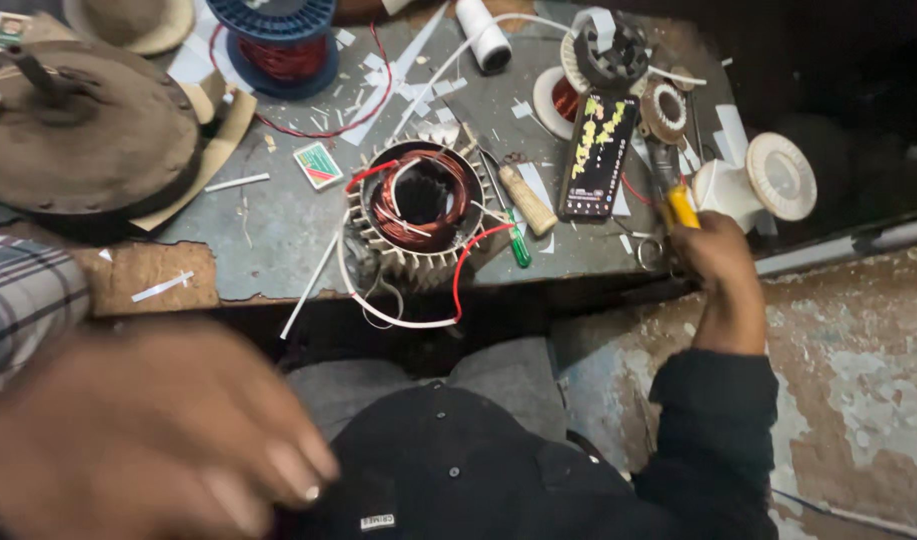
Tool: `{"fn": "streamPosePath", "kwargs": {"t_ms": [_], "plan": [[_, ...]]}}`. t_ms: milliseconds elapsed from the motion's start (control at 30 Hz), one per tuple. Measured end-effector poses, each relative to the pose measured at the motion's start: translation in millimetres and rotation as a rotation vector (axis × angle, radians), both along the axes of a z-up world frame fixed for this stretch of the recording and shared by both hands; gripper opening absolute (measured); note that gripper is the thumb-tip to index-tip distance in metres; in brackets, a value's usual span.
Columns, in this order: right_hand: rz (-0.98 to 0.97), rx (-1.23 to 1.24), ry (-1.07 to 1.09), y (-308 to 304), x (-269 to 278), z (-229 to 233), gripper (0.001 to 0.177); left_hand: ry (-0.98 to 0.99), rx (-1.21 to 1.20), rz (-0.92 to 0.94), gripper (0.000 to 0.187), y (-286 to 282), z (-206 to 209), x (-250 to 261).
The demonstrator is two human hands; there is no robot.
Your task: The person repairs an electrical motor stator by stripping insulation from wires, twisting them together, and securing them with heat shrink tubing. They use pliers and scissors to cut and manipulate the wires and tubing throughout the process.
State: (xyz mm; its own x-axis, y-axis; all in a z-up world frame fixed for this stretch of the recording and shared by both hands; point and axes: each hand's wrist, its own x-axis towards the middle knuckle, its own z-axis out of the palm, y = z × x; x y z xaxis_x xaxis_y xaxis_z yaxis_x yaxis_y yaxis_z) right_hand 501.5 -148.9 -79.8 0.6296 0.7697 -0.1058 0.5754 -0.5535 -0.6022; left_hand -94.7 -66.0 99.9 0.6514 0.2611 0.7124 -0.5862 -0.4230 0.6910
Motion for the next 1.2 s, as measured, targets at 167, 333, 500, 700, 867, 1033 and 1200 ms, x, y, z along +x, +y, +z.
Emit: {"fn": "streamPosePath", "kwargs": {"t_ms": [167,333,500,700,867,1033,1200], "plan": [[0.127,0.412,-0.136,-36,-72,59,0.037,0.144,0.041,0.961,0.024,44,-29,47],[0.703,0.558,-0.928,-27,-152,120,0.050,0.101,0.234,1.067,0.022,54,-66,90],[0.775,0.549,-1.370,9,-192,136,0.017,0.079,0.036,0.963,0.018,54,-84,98],[0.760,0.633,-1.505,22,-198,131,0.012,0.119,-0.048,0.901,0.013,63,-85,103],[0.710,0.632,-1.497,22,-196,128,0.015,0.138,-0.042,0.866,0.013,62,-83,101],[0.726,0.584,-1.526,22,-190,125,0.014,0.153,-0.062,0.854,0.013,61,-78,104],[0.724,0.664,-1.537,27,-188,122,0.008,0.155,-0.085,0.838,0.012,59,-77,101]]}}
